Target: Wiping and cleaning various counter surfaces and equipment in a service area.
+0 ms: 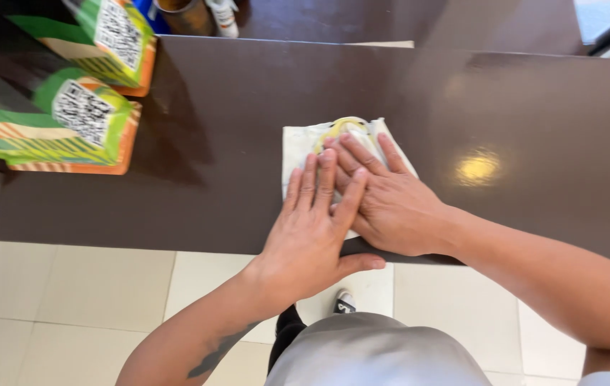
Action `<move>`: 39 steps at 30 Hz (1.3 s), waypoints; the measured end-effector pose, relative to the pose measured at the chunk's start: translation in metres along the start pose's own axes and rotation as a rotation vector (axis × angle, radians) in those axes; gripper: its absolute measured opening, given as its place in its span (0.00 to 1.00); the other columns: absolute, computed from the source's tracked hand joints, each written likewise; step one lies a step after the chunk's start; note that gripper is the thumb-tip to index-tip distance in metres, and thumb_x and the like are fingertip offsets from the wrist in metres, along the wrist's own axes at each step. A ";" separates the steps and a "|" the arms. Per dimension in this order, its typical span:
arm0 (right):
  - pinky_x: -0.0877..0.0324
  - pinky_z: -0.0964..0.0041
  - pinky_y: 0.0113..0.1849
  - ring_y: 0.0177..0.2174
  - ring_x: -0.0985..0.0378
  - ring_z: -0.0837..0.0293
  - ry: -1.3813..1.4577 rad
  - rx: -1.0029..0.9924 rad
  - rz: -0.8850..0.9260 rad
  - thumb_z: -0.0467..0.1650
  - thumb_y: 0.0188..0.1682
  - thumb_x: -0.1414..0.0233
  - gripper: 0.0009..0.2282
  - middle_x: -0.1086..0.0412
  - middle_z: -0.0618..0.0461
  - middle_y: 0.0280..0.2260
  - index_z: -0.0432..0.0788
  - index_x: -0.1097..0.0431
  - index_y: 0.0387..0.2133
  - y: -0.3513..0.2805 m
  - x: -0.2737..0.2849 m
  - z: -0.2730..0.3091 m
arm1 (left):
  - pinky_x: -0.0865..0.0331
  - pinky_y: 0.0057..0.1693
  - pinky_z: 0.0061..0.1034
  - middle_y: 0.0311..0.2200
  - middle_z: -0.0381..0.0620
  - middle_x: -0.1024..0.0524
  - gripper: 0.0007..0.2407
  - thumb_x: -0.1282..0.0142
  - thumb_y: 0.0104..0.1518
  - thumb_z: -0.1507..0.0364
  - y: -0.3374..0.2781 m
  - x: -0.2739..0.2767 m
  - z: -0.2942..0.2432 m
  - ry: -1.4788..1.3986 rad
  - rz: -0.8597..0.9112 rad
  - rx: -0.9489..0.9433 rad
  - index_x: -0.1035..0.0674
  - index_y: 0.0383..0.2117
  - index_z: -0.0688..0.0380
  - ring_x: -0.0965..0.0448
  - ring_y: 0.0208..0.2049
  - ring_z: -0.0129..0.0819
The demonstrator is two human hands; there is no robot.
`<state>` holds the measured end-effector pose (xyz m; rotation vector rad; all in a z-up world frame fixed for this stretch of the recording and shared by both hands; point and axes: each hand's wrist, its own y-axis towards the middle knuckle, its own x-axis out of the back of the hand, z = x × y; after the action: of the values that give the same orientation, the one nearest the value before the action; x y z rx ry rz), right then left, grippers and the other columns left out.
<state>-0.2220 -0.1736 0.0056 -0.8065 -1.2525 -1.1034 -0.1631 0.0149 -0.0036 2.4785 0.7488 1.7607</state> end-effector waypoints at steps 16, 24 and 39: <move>0.68 0.43 0.65 0.72 0.63 0.48 -0.037 -0.294 -0.031 0.37 0.47 0.54 0.33 0.55 0.46 0.72 0.42 0.51 0.69 -0.186 0.032 -0.031 | 0.53 0.74 0.50 0.71 0.69 0.52 0.44 0.53 0.58 0.31 0.059 -0.092 -0.131 0.289 0.011 -0.241 0.46 0.71 0.49 0.50 0.72 0.67; 0.68 0.44 0.67 0.72 0.63 0.48 -0.116 -0.147 -0.062 0.38 0.42 0.51 0.38 0.56 0.44 0.72 0.39 0.51 0.69 -0.126 0.014 0.015 | 0.52 0.75 0.45 0.71 0.66 0.53 0.41 0.51 0.68 0.31 -0.003 -0.045 -0.083 0.536 0.020 -0.221 0.50 0.71 0.46 0.49 0.73 0.63; 0.54 0.44 0.66 0.69 0.52 0.43 -0.283 0.123 -0.167 0.36 0.51 0.52 0.31 0.48 0.36 0.69 0.31 0.48 0.66 0.097 -0.036 0.168 | 0.47 0.73 0.41 0.69 0.66 0.44 0.27 0.50 0.60 0.74 -0.158 0.080 0.083 0.335 -0.163 0.020 0.40 0.66 0.70 0.41 0.71 0.54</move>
<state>-0.1825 0.0200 0.0089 -0.7944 -1.6342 -1.0573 -0.1272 0.2070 -0.0064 2.0854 0.9586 2.1368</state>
